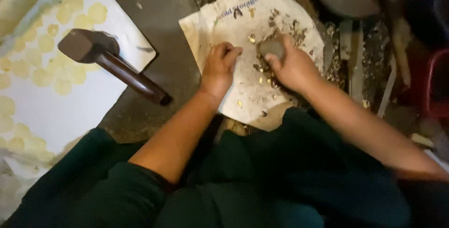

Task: The person uses a hammer to crush yellow seeds on a white sheet, then transfers the crushed material to a sack. They use a stone pestle to grind the seeds further and separate the kernels from the husks by hand.

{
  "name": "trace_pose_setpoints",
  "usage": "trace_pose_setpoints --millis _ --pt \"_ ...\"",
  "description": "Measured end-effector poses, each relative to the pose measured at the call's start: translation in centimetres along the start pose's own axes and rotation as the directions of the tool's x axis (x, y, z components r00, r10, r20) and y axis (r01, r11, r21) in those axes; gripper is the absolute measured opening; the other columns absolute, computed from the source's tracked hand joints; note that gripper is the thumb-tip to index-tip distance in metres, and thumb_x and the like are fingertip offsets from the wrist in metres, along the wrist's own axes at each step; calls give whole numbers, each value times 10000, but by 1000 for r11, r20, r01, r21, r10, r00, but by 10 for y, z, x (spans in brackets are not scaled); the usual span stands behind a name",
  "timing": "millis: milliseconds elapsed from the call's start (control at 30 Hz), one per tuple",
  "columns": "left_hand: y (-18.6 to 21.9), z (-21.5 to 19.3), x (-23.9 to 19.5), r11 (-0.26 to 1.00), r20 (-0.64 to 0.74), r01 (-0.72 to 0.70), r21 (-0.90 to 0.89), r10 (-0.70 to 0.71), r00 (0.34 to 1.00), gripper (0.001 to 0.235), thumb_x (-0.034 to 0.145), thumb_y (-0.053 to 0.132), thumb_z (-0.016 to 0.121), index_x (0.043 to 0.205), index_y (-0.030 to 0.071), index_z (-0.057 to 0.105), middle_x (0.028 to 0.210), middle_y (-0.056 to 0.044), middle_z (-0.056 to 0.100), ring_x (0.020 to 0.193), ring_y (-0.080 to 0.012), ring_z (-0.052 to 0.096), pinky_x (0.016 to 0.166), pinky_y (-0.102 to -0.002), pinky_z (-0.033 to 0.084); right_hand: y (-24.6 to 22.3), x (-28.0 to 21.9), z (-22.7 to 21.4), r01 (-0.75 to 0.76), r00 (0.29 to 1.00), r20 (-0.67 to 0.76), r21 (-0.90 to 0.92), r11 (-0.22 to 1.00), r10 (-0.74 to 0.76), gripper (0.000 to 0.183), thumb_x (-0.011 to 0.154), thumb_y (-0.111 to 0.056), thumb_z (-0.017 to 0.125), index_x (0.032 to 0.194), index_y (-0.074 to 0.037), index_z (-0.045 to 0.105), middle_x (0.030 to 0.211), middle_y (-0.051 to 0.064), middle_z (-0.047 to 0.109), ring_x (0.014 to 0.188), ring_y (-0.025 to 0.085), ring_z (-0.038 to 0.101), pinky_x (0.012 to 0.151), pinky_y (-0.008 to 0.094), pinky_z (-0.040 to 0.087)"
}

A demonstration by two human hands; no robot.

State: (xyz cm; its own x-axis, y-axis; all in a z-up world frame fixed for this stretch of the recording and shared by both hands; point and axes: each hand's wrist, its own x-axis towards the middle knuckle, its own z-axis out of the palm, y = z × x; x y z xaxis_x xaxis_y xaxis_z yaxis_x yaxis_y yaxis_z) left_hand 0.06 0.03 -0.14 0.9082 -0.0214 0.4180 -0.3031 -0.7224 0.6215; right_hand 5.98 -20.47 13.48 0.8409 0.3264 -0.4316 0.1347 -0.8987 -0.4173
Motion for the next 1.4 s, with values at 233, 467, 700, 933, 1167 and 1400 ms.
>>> trace_pose_setpoints --millis 233,467,700,933,1167,1400 --pt "-5 23 9 1000 1 3 26 -3 1000 170 991 131 617 1099 196 730 988 -91 646 968 -313 668 847 -415 550 -13 3 6 109 994 64 -360 926 -92 498 1001 -430 578 1414 -187 439 1150 268 657 936 527 717 826 614 568" --pt "11 28 20 995 106 -66 74 58 993 103 929 296 732 1029 268 726 933 16 666 940 -216 670 876 -398 523 -2 -20 -1 114 993 -3 -238 965 -118 479 991 -366 619 1348 -78 480 1102 301 661 943 563 699 814 650 554" --pt "33 10 8 984 -25 146 99 -144 989 246 999 132 581 1245 137 593 1106 -109 595 1040 -352 614 861 -458 501 -18 -4 5 170 980 -59 -244 955 -190 469 989 -398 628 1363 -154 486 1143 254 657 959 528 706 826 633 557" --pt "29 4 14 987 123 98 130 -114 986 263 933 241 699 1190 222 648 1099 -14 595 1083 -270 591 889 -423 484 11 16 6 -37 999 35 -7 999 37 529 992 -415 616 1430 -188 423 1118 304 689 1051 550 669 877 657 521" --pt "27 7 6 987 116 69 143 -86 990 248 917 263 716 1152 210 660 1072 -43 617 1042 -294 608 861 -443 495 -8 -5 18 109 988 -51 -455 884 -148 517 998 -425 598 1403 -132 467 1118 246 670 913 481 737 800 567 587" --pt "38 -5 14 950 259 -290 -114 310 915 328 943 212 745 1251 187 637 1274 -128 586 1176 -370 586 950 -504 480 43 -9 -18 -61 990 -114 212 975 87 536 1012 -406 602 1399 -71 443 1237 304 636 1112 506 618 901 583 478"
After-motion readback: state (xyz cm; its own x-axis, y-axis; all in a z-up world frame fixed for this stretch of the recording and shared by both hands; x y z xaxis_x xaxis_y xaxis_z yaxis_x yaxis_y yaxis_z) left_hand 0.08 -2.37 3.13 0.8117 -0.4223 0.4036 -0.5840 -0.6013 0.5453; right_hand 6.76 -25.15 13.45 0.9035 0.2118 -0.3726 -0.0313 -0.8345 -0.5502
